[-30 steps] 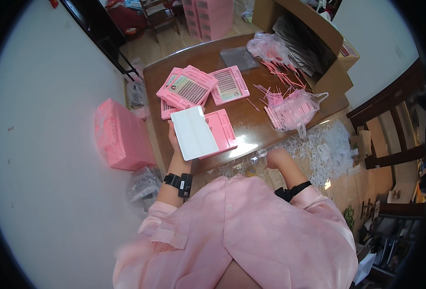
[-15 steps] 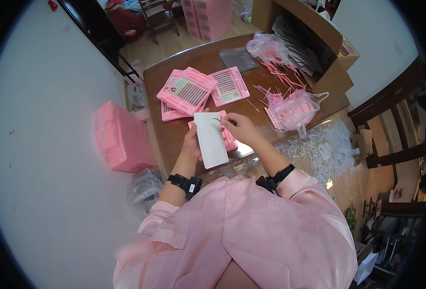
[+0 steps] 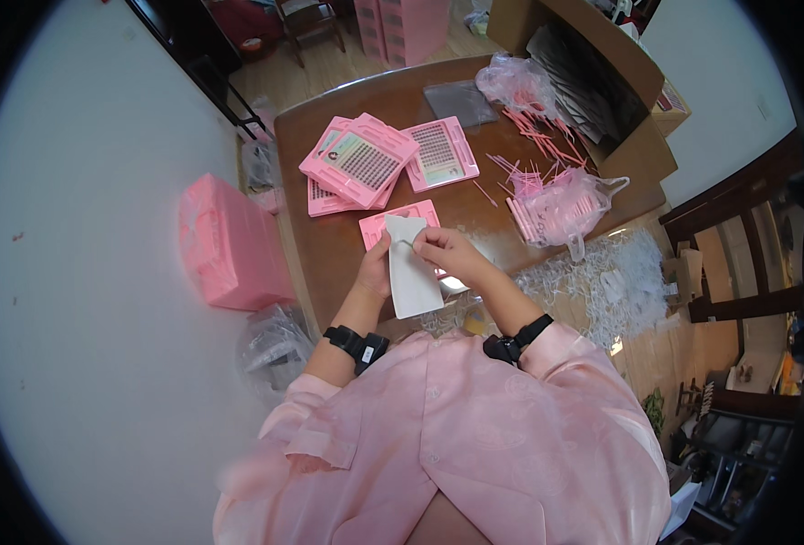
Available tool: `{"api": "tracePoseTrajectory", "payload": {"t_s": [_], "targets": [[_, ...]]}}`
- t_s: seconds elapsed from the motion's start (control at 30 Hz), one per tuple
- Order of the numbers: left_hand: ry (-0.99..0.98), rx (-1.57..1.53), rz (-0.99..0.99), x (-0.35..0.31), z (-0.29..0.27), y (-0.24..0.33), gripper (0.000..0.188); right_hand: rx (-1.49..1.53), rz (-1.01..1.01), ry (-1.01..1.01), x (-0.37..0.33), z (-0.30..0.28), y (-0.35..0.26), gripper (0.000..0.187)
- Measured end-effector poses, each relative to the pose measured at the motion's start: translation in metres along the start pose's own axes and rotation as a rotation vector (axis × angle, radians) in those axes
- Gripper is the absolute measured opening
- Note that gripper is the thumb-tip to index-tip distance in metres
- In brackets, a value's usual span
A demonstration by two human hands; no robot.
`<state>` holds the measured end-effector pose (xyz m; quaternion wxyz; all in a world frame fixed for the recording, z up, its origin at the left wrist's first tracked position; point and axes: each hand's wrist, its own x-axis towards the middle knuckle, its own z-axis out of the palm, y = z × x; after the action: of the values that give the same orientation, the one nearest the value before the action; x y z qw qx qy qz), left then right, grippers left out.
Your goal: The person repeatedly picks up pink paper sheets and white inserts, folds the pink sheets around the inserts, and stacks the finished units on the table. The person handles the items one at a time, occasionally adjusting the stack and retrieving more materials from nearby boxes.
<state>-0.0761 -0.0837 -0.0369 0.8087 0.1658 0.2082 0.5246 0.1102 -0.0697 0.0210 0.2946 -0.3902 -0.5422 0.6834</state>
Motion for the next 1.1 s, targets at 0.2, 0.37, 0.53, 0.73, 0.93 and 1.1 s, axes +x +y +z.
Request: {"api": "tracePoseTrajectory", "payload": {"t_s": [0.2,0.37,0.53,0.73,0.93,1.1], "targets": [[0.212,-0.044,0.231,-0.002,-0.034,0.058,0.055,-0.867,0.284,-0.426,-0.064,-0.071,0.052,0.024],[0.756,0.34,0.223,-0.005,-0.037,0.087,0.059,-1.508,0.854,-0.293,-0.13,-0.108,0.106,0.043],[0.93,0.316,0.028,0.013,-0.011,0.049,0.068,-1.04,0.432,0.188,-0.08,-0.092,0.084,0.045],[0.923,0.297,0.024,0.024,-0.016,0.016,0.076,-0.247,0.043,0.249,-0.03,-0.017,0.062,0.028],[0.97,0.418,0.123,0.037,-0.028,-0.012,0.081,-0.483,-0.119,0.295,-0.025,-0.013,0.069,0.026],[0.74,-0.013,-0.256,0.023,-0.034,-0.003,0.092,-0.503,-0.013,0.299,-0.024,-0.019,0.077,0.023]]}}
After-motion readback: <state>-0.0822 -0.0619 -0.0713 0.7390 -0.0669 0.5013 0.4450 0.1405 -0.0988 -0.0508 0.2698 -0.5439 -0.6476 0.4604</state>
